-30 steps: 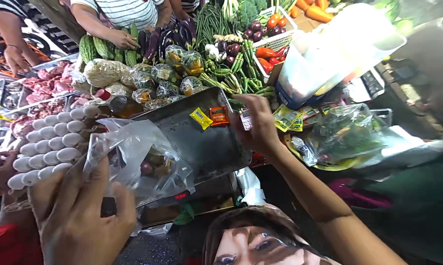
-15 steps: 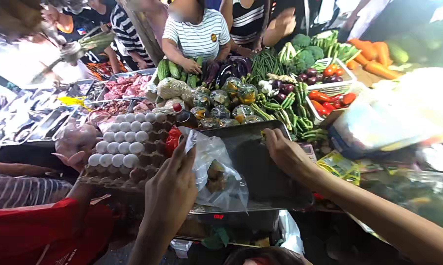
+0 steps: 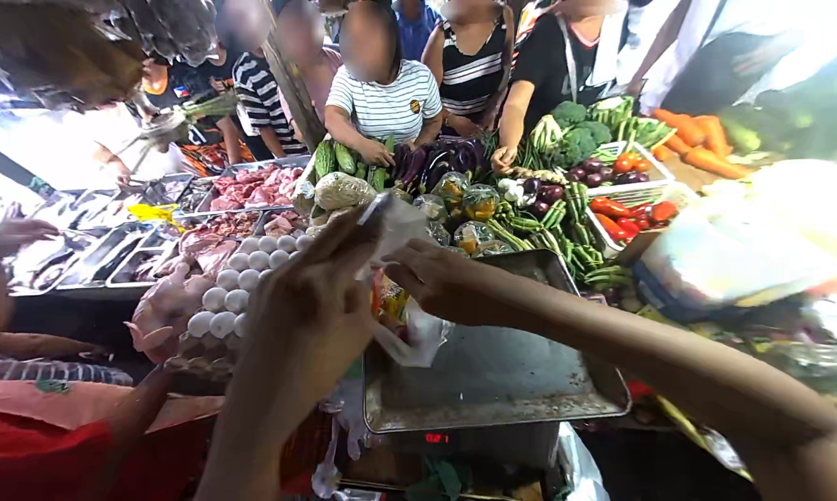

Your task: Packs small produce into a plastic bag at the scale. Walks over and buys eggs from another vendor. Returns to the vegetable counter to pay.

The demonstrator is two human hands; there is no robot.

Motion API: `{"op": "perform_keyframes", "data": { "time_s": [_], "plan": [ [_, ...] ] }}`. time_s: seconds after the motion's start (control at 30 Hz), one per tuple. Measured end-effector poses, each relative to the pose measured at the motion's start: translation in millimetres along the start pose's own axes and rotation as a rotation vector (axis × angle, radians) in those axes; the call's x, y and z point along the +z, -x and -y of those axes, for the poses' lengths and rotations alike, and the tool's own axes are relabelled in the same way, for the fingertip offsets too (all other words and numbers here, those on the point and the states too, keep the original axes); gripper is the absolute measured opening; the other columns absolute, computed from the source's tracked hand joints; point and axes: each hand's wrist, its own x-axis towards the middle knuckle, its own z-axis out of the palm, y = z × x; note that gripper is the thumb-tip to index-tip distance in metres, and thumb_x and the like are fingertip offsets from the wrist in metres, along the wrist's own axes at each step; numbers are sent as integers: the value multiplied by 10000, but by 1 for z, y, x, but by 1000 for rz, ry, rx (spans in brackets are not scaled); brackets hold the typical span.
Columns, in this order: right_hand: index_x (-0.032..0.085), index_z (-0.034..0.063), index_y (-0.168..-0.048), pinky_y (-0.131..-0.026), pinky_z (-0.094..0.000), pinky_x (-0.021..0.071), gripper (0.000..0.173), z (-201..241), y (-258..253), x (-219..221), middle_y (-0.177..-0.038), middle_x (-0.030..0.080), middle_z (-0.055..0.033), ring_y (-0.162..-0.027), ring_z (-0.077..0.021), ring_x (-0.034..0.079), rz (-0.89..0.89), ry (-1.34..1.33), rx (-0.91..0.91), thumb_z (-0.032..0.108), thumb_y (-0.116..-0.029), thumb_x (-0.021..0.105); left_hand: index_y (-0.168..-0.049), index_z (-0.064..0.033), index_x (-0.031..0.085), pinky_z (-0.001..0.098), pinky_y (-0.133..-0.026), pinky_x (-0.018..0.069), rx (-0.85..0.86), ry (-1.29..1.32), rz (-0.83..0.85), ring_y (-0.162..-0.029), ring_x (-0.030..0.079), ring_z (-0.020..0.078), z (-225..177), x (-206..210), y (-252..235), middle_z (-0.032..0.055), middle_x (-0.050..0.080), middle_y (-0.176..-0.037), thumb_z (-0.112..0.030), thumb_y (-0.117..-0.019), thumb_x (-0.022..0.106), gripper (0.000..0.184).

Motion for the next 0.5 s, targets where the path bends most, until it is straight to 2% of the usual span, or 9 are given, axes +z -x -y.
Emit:
{"op": "perform_keyframes", "data": {
  "time_s": [0.07, 0.17, 0.23, 0.27, 0.3, 0.37, 0.4, 0.43, 0.5],
  "plan": [
    [636, 119, -1296, -870, -426, 567, 465, -1, 19, -15, -1198, 650, -72, -1035, -194, 671, 29, 157, 93, 427, -1117, 337, -1396, -200, 647, 470, -698, 572, -85, -45, 23, -1001, 709, 218, 23, -12, 2, 40, 625, -1416, -113, -876, 536, 538],
    [690, 106, -1181, -780, -439, 570, 580, -11, 48, -19, -984, 691, -69, -901, -206, 685, -93, 295, -62, 579, -1063, 376, -1250, -134, 737, 485, -746, 535, -131, -80, -68, -969, 684, 256, 58, -15, 8, 115, 700, -1243, -178, -904, 534, 403],
    [703, 116, -1129, -774, -454, 576, 363, -13, 64, -15, -943, 709, -58, -871, -214, 691, -99, 252, -205, 433, -1004, 579, -969, -92, 759, 445, -900, 510, -59, 79, -155, -1018, 657, 215, 68, -4, 10, 75, 730, -1012, -240, -944, 582, 232],
    [714, 129, -1105, -707, -458, 585, 223, -11, 71, -13, -917, 715, -48, -809, -211, 697, -65, 189, -247, 259, -929, 673, -959, -144, 742, 350, -917, 531, 5, 230, -126, -1016, 658, 117, 63, 4, 10, -13, 726, -974, -299, -959, 612, 203],
    [722, 124, -1083, -648, -446, 579, 202, -7, 75, -13, -893, 714, -48, -751, -205, 690, -15, 117, -276, 138, -882, 704, -1053, -209, 717, 257, -940, 540, 76, 425, 8, -1052, 649, 28, 51, 12, 12, -93, 722, -1025, -363, -969, 634, 194],
    [710, 113, -1032, -576, -346, 535, 155, -3, 80, -14, -838, 687, -30, -669, -145, 642, 14, -20, -345, 84, -885, 673, -1339, -155, 614, 269, -1019, 522, 213, 748, 399, -1173, 614, 42, 18, 33, 15, -32, 679, -1238, -367, -923, 732, 481],
    [698, 109, -1013, -570, -278, 506, 117, -4, 81, -16, -812, 666, -12, -658, -99, 610, -18, -99, -354, 92, -901, 668, -1372, -109, 593, 281, -1006, 523, 218, 823, 500, -1162, 624, 67, 1, 46, 19, 17, 680, -1245, -340, -876, 792, 582],
    [696, 97, -1027, -610, -215, 507, 99, -6, 84, -17, -831, 669, -2, -696, -57, 607, -80, -182, -354, 116, -933, 670, -1294, -67, 632, 282, -947, 552, 193, 878, 508, -1092, 661, 79, -12, 60, 23, 49, 711, -1164, -298, -860, 810, 523],
    [661, 67, -1171, -816, -200, 567, 235, -18, 92, -22, -1006, 710, -15, -910, -38, 664, -221, -289, -331, 201, -980, 690, -1107, -52, 664, 174, -761, 557, 106, 1037, 415, -857, 660, 10, -17, 75, 15, 16, 705, -947, -140, -920, 713, 212]
  ]
}}
